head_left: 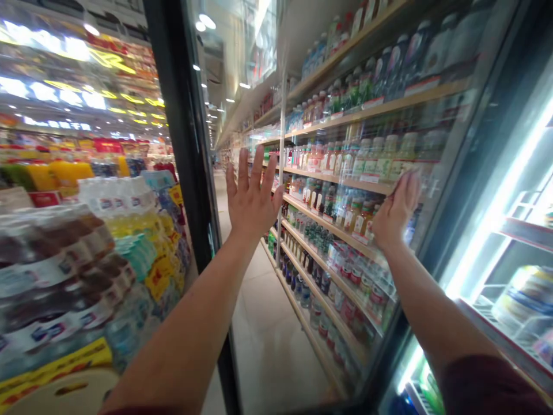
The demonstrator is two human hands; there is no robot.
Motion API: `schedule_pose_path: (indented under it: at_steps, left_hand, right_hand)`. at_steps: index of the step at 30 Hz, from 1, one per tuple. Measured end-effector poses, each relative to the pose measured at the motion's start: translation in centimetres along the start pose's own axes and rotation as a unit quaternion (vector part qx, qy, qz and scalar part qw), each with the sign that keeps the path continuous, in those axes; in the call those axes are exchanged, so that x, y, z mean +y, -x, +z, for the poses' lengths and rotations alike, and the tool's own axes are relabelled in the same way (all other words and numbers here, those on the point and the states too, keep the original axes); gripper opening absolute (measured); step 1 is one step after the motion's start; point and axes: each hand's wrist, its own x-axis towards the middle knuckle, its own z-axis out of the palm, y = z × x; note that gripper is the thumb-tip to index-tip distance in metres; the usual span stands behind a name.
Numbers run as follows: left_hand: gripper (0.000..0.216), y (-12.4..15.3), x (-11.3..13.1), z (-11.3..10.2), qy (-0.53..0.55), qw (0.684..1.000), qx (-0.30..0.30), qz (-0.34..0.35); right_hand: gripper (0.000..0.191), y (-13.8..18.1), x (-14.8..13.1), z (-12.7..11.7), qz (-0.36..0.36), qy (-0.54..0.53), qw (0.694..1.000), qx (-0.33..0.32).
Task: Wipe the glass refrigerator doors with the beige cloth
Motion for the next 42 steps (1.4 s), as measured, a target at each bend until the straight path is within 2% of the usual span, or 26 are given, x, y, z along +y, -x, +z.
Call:
schedule_pose_path:
  at_steps: [5,7,12,15,20,23,26,30,32,35,39,42]
  left_hand:
    - [0.061,0.1,-0.2,0.2,-0.003,1.0,0.007,0.007]
    - [0.061,0.1,-0.3,0.2,-0.001,1.0,0.007,0.007]
    - [0.06,0.1,-0.5,0.2,-0.001,1.0,0.001,0.007]
    - [0.06,0.1,-0.5,0.2,0.0,1.0,0.001,0.006]
    - [0.059,0.1,-0.5,0.3,0.006,1.0,0.001,0.006]
    - [0.06,0.1,-0.7,0.5,0.0,1.0,0.004,0.013]
    - [0.06,0.1,-0.9,0.7,0.005,1.0,0.011,0.014]
    - [0.062,0.1,-1.2,0.9,0.008,1.0,0.016,0.015]
    - [0.062,0.1,-1.2,0.9,0.016,1.0,0.01,0.014]
    - [0.062,0.0,-1.2,0.8,0.023,1.0,0.005,0.012]
    - [0.063,0.0,-1.1,0.8,0.011,1.0,0.006,0.015]
    - [0.063,0.0,-1.1,0.7,0.009,1.0,0.005,0.015]
  right_hand:
    - [0.065,2.8,-4.7,0.7,-0.138,0.013,0.99,-0.041]
    - [0.066,2.7,-6.3,1.1,-0.177,0.014,0.983,-0.046]
    - [0.069,1.0,-8.8,2.1,-0.173,0.012,0.984,-0.04]
    - [0.069,2.3,-10.4,2.4,-0.171,0.023,0.984,-0.042]
    - [0.072,4.6,-13.2,2.9,-0.223,0.021,0.972,-0.078]
    - [0.073,5.0,-14.4,3.1,-0.207,-0.001,0.976,-0.071]
    - [0.075,7.0,-14.8,3.1,-0.215,-0.013,0.973,-0.077]
    - [0.07,11.0,-14.1,2.7,-0.332,-0.025,0.937,-0.108]
    - [0.063,11.7,-13.6,2.4,-0.371,-0.026,0.92,-0.119]
    - [0.061,11.4,-13.1,2.1,-0.374,-0.027,0.918,-0.128]
    - [0.065,11.6,-12.5,1.6,-0.34,-0.023,0.931,-0.129]
    - [0.066,11.8,-11.6,1.4,-0.354,-0.022,0.924,-0.14]
